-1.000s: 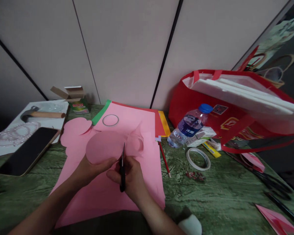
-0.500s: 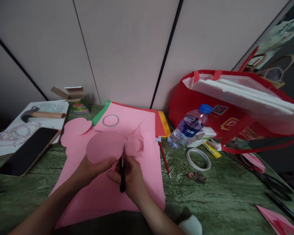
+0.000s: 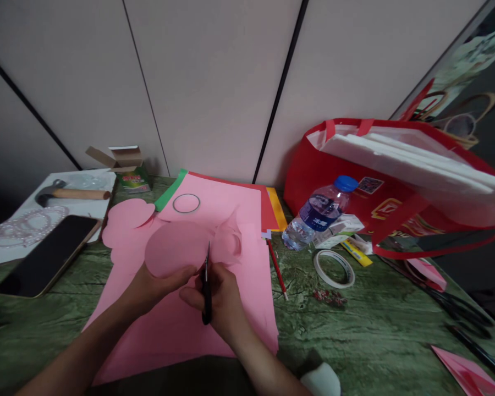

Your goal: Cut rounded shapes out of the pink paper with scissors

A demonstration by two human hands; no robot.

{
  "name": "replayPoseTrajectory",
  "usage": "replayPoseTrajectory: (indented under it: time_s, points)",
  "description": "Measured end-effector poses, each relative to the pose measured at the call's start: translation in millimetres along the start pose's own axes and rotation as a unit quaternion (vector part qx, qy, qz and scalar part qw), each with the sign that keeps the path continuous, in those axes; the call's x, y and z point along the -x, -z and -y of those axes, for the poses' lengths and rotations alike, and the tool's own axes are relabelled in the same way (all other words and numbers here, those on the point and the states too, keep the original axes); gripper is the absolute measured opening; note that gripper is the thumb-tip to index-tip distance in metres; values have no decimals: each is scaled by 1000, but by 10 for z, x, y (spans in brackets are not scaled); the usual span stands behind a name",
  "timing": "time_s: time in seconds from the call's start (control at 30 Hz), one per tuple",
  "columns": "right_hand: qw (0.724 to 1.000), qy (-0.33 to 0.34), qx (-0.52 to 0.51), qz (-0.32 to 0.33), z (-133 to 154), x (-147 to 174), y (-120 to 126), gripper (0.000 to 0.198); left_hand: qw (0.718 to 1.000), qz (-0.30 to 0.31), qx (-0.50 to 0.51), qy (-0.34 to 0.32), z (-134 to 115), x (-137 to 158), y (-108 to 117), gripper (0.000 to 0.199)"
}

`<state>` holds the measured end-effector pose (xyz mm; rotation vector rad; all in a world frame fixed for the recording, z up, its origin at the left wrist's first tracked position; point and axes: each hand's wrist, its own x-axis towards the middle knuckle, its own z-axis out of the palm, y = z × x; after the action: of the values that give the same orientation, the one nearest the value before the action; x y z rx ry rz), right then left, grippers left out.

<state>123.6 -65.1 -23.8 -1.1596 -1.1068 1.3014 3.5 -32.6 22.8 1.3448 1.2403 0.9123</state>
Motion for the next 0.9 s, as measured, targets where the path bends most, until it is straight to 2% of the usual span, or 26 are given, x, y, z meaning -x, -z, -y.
replayPoseTrajectory:
  time_s: [0.3, 0.5, 0.6, 0.77, 0.9]
  points:
    - [1000, 8, 3, -2, -15, 0, -1, 32, 1000, -1, 6, -7, 41, -17, 14, 30]
    - [1000, 4, 4, -4, -28, -3, 1, 30, 999, 30, 5, -9, 27, -26, 53, 36]
    - [1000, -1, -2, -4, -33, -4, 1, 29, 1000, 15, 7, -12, 7, -19, 47, 34]
    - [1000, -5, -23, 4, -55, -11, -1, 27, 999, 43, -1, 6, -56, -13, 73, 35]
    - [999, -15, -28, 1, -40, -6, -11, 27, 999, 45, 6, 4, -49, -19, 81, 25]
